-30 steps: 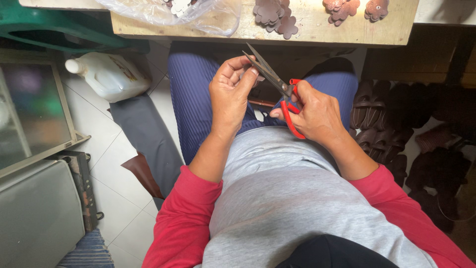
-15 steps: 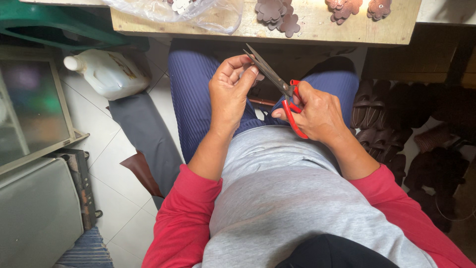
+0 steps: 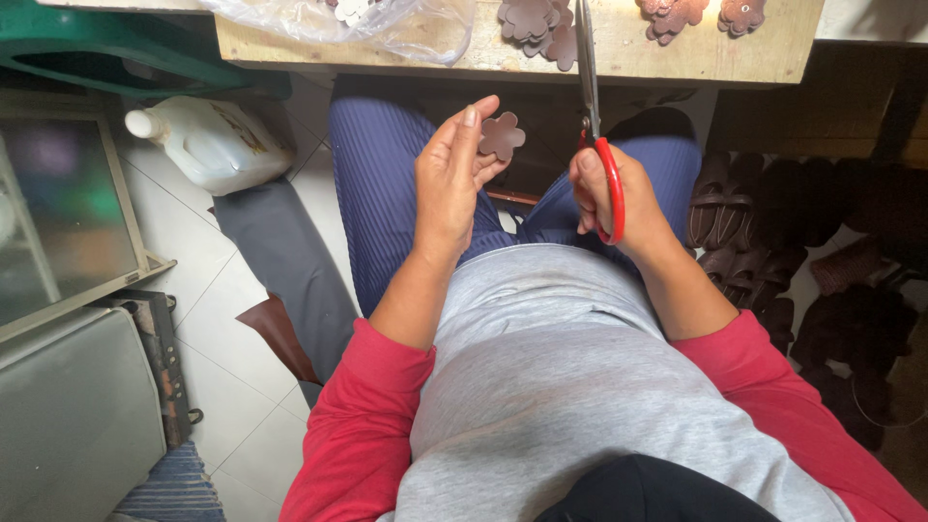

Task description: The person sits cross-legged on the floor and uses red-handled scissors to trim the edges of small brown leather flower shapes. They pick up each piece from a plastic bag, trim it, and place it on the table. The task continues with multiple pieces throughout the clip.

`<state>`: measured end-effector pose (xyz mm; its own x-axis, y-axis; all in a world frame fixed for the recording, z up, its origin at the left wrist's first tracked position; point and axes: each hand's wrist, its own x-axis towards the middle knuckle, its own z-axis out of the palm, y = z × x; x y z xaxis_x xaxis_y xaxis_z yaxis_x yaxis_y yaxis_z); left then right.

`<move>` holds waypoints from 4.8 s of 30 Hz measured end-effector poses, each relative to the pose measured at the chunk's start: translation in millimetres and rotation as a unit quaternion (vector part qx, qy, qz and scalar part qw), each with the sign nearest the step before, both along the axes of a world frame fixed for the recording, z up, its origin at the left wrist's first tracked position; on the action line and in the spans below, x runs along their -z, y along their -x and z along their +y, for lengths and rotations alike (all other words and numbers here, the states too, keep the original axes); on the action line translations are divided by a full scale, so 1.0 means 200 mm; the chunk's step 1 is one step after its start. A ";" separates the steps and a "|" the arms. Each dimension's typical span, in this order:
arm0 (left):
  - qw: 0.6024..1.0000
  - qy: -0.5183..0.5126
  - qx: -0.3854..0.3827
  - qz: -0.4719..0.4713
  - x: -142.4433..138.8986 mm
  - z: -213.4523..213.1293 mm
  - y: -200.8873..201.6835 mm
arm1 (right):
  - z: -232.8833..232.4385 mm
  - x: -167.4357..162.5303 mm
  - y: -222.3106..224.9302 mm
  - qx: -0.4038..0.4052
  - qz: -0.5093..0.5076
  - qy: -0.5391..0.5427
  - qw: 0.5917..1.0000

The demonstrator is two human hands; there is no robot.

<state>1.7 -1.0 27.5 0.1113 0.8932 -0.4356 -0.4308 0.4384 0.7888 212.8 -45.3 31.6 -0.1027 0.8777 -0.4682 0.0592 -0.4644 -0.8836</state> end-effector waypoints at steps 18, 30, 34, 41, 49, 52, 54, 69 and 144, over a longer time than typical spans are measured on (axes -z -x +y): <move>0.996 -0.022 0.089 -0.001 0.20 -0.09 -0.10 | 0.00 0.03 0.11 0.035 -0.051 -0.045 0.997; 0.996 -0.039 -0.001 0.079 0.24 -0.03 -0.10 | 0.15 0.09 0.15 0.035 -0.018 -0.062 0.997; 0.992 -0.084 0.043 0.078 0.21 0.01 -0.03 | 0.19 0.09 0.21 0.040 0.003 -0.054 0.998; 0.991 -0.091 -0.014 0.101 0.13 0.17 0.09 | 0.33 0.03 0.32 0.038 -0.050 -0.093 0.994; 0.866 -0.199 -0.163 0.429 -0.02 0.62 0.43 | 0.40 -0.01 0.32 0.065 -0.050 -0.109 0.991; 0.736 -0.285 -0.168 0.590 -0.02 0.77 0.46 | 0.37 0.02 0.31 0.066 -0.064 -0.088 0.992; 0.718 -0.284 -0.133 0.621 0.01 0.87 0.43 | 0.35 0.03 0.31 0.061 -0.072 -0.073 0.993; 0.785 -0.241 -0.187 0.539 0.10 1.11 0.65 | 0.28 0.08 0.22 0.056 -0.112 -0.042 0.991; 0.938 -0.226 -0.112 0.239 0.01 0.79 0.43 | 0.24 0.13 0.20 0.044 -0.091 -0.043 0.994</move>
<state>-84.0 156.4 25.7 -0.2121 0.9764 0.0417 -0.0228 -0.0476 0.9986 173.3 2.0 6.0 0.0555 0.9173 -0.3942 0.1845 -0.3975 -0.8989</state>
